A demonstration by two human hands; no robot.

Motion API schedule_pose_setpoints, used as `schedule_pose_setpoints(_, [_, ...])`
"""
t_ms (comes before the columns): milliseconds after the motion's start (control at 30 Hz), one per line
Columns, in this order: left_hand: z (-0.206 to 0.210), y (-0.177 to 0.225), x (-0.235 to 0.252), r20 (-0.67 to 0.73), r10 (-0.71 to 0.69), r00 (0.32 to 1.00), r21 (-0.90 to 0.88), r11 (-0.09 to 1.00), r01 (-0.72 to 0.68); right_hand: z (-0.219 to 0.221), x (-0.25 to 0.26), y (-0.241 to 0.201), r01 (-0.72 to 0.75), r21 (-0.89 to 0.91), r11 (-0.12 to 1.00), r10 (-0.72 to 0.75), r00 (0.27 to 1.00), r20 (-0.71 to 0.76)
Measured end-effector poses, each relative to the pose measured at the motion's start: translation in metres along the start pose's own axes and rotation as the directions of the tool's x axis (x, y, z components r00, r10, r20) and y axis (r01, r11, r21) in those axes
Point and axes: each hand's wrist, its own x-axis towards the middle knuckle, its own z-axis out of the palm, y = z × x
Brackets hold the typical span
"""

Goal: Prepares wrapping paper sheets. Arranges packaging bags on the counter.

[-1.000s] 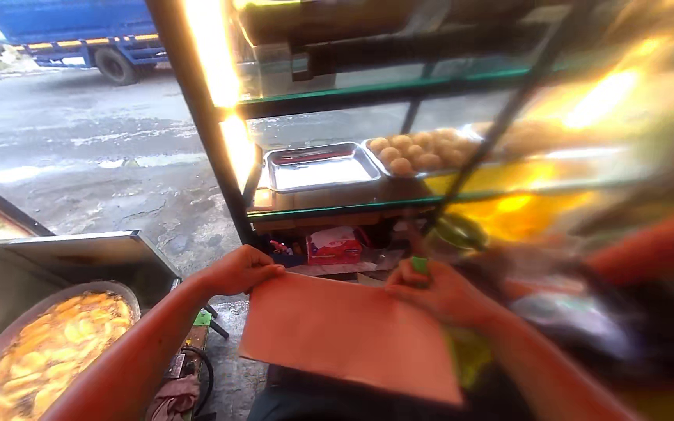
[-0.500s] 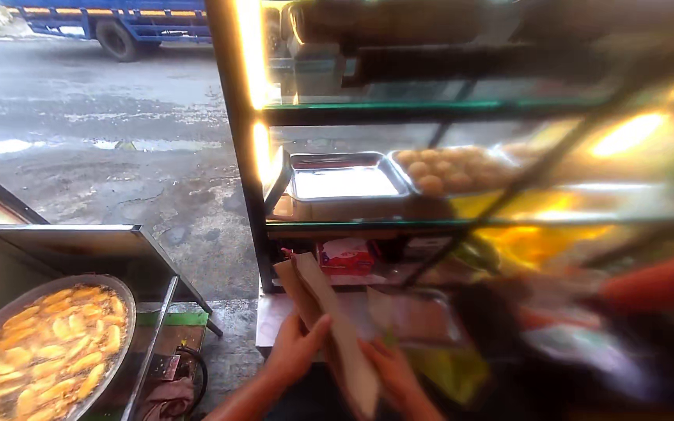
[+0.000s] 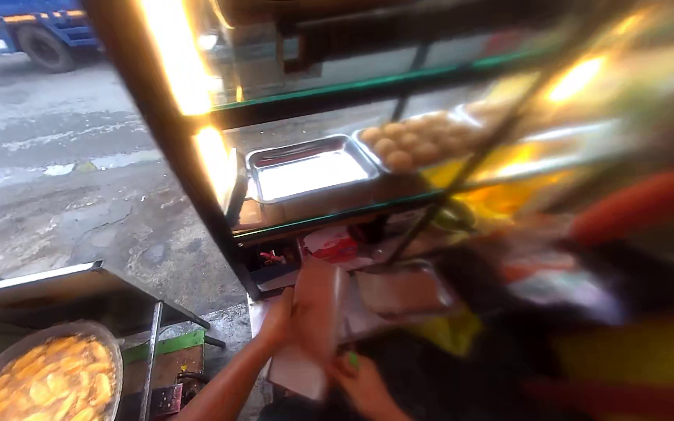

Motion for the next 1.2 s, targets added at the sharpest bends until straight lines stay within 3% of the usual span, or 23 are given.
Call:
schedule_pose_setpoints(167, [0.031, -0.013, 0.069, 0.390, 0.024, 0.921, 0.337, 0.927, -0.166, 0.049, 0.030, 0.056, -0.141, 0.159, 0.977, 0.151, 0.987, -0.048])
schedule_pose_setpoints(300, [0.063, -0.042, 0.121, 0.529, 0.065, 0.846, 0.417, 0.848, -0.326, 0.091, 0.069, 0.085, -0.191, 0.287, 0.939, 0.248, 0.952, -0.177])
schedule_pose_setpoints(533, [0.060, -0.091, 0.123, 0.459, 0.227, 0.859, 0.509, 0.726, -0.463, 0.145, 0.087, 0.092, -0.161, 0.521, 0.838, 0.313, 0.924, -0.218])
schedule_pose_setpoints(667, [0.058, -0.130, 0.104, 0.454, 0.428, 0.781, 0.496, 0.607, -0.621, 0.137, 0.087, 0.098, -0.115, 0.520, 0.846, 0.306, 0.904, -0.298])
schedule_pose_setpoints(800, [0.078, -0.148, 0.092, 0.497, 0.505, 0.705, 0.453, 0.542, -0.708, 0.101, 0.089, 0.107, -0.185, 0.454, 0.872, 0.319, 0.917, -0.241])
schedule_pose_setpoints(1000, [0.111, -0.153, 0.091, 0.505, 0.531, 0.680, 0.460, 0.501, -0.733, 0.058, 0.098, 0.112, -0.238, 0.258, 0.937, 0.272, 0.956, -0.106])
schedule_pose_setpoints(1067, [0.115, -0.156, 0.091, 0.505, 0.546, 0.669, 0.460, 0.485, -0.743, 0.056, 0.097, 0.113, -0.204, 0.262, 0.943, 0.243, 0.962, -0.128])
schedule_pose_setpoints(1200, [0.117, -0.157, 0.093, 0.519, 0.521, 0.678, 0.505, 0.453, -0.735, 0.071, 0.069, 0.129, -0.103, 0.196, 0.975, 0.166, 0.926, -0.338])
